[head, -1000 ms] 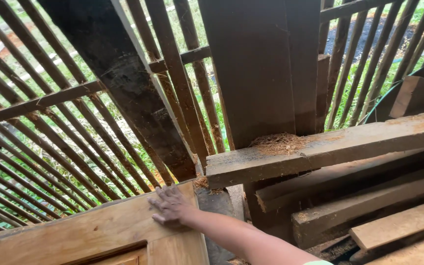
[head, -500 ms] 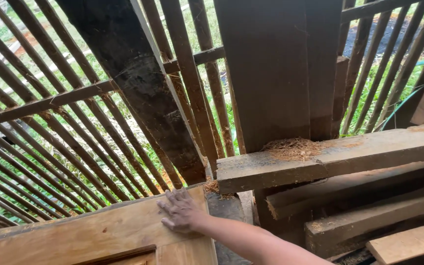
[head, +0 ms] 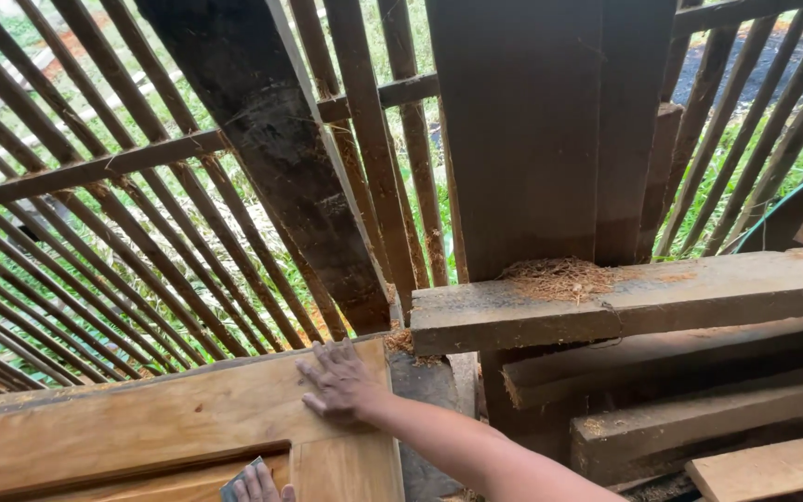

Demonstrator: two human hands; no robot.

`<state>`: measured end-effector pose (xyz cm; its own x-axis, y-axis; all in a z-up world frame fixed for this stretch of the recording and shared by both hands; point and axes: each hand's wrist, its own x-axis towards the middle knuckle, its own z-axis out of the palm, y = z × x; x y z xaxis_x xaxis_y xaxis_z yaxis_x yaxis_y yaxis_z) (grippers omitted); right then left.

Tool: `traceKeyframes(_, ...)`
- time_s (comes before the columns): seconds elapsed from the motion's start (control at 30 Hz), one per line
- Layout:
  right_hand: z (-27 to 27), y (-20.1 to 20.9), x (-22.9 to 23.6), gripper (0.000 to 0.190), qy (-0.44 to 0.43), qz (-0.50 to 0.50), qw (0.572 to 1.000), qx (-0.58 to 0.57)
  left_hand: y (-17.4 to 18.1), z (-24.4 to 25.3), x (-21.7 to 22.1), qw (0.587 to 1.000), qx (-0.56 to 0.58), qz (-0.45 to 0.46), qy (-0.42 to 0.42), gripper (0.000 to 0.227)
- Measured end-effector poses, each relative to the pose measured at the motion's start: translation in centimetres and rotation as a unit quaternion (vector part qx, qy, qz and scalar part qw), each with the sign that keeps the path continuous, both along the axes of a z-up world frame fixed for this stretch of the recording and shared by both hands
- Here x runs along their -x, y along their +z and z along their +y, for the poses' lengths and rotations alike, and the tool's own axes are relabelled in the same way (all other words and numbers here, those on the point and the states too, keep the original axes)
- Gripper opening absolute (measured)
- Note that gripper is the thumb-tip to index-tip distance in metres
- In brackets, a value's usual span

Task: Sanding the surface of a large wooden door with sandpaper to prepare it for finishing.

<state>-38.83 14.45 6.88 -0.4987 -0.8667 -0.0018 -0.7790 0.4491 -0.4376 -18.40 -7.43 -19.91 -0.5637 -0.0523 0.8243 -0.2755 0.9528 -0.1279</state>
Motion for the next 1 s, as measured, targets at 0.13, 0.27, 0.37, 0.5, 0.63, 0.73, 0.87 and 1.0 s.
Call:
traceKeyframes(0.13, -0.2, -0.6, 0.3, 0.078, 0.004, 0.009, 1.000, -0.006, 1.6, 0.7, -1.0, 0.999, 0.008, -0.005, 0.038, 0.075)
traceKeyframes(0.27, 0.0, -0.8, 0.5, 0.077, 0.005, 0.037, 0.999, 0.006, 3.3, -5.6, -1.5, 0.988, 0.058, -0.093, 0.107, 0.077)
traceKeyframes(0.37, -0.2, -0.2, 0.7, 0.077, -0.001, 0.037, 0.999, 0.008, 5.0, -11.1, -1.3, 0.981, 0.062, -0.073, 0.167, 0.073)
traceKeyframes(0.5, -0.8, 0.0, 0.2, 0.076, 0.003, 0.026, 1.000, 0.010, 7.3, -16.1, -4.8, 0.962, 0.067, -0.056, 0.257, 0.068)
traceKeyframes(0.63, -0.5, 0.3, 0.2, 0.076, 0.003, 0.018, 1.000, 0.010, 9.2, -17.6, -5.6, 0.937, 0.070, -0.036, 0.340, 0.063)
traceKeyframes(0.73, 0.1, 0.1, -0.2, 0.075, 0.005, 0.005, 1.000, 0.010, 11.3, -14.6, -5.7, 0.921, 0.075, -0.035, 0.381, 0.061)
traceKeyframes(0.87, -0.2, -0.6, 0.3, 0.073, -0.003, 0.065, 0.998, 0.025, 12.3, -10.4, -4.0, 0.808, -0.380, -0.286, 0.348, 0.084)
traceKeyframes(1.0, -0.3, -0.1, 0.2, 0.076, -0.001, 0.012, 1.000, -0.028, 12.8, -0.9, -3.2, 0.825, -0.312, -0.377, 0.281, 0.080)
